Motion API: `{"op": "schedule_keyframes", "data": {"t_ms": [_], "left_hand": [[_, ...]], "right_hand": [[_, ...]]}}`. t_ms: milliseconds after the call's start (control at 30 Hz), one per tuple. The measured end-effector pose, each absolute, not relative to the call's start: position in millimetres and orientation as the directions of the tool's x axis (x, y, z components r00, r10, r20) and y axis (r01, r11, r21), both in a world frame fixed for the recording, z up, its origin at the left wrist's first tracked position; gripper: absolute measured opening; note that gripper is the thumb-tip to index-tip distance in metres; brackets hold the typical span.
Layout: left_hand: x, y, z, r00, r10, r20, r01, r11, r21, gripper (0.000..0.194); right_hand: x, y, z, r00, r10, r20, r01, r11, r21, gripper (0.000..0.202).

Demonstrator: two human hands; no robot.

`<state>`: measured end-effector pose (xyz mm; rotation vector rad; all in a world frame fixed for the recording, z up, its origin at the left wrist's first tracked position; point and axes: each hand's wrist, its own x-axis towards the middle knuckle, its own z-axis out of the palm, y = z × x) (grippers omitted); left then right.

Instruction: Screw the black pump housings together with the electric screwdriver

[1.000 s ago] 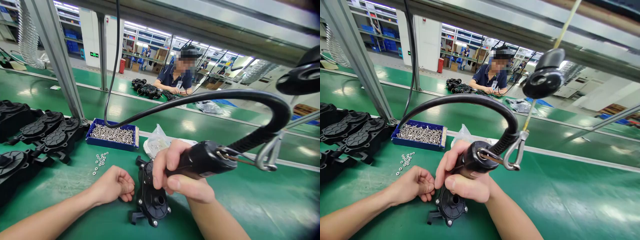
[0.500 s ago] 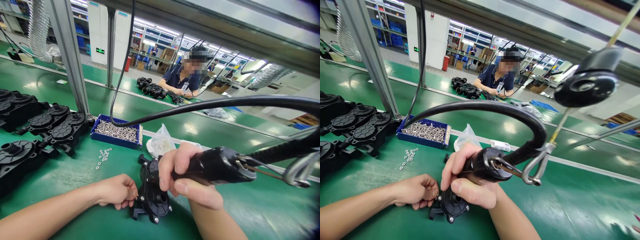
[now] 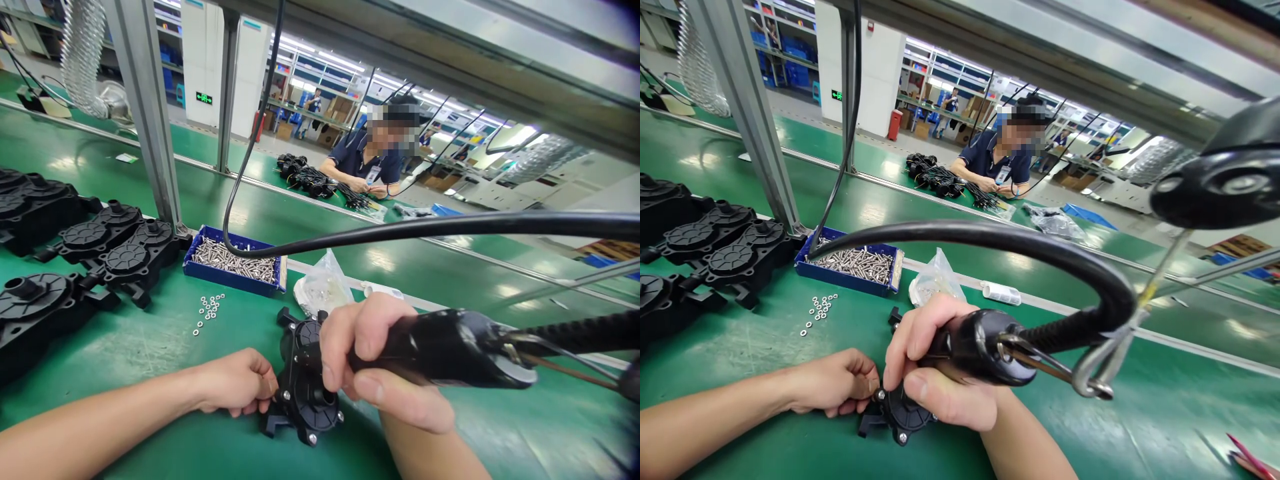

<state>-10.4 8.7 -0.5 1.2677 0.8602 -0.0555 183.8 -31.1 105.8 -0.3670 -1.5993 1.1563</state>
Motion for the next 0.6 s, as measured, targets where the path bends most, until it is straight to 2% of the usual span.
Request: {"op": "schedule_keyframes", "data": {"t_ms": [133,267,367,467,600], "left_hand": [[-19,15,4,0.731,0.353,-0.584,0.483,0.337,0.808,0.023],[-23,10,12,0.797,0.310,-0.519,0.437,0.297,0.849,0.050],[-18,-3,14,0.723,0.461,-0.514,0.490,0.181,0.853,0.060],[-9,-17,14,0.622,0.606,-0.495,0.572,0.079,0.816,0.054],[-7,-20,13,0.608,0.636,-0.475,0.601,0.022,0.799,0.047]], "right_hand": [[183,-29,104,-0.351,0.709,0.612,-0.374,0.493,-0.786,0.024],[182,-27,104,-0.332,0.735,0.591,-0.347,0.487,-0.801,0.021],[179,-28,102,-0.310,0.740,0.597,-0.357,0.492,-0.794,0.020],[177,-30,100,-0.267,0.770,0.579,-0.328,0.493,-0.806,0.020],[173,-30,95,-0.178,0.817,0.549,-0.253,0.501,-0.828,0.016]]}}
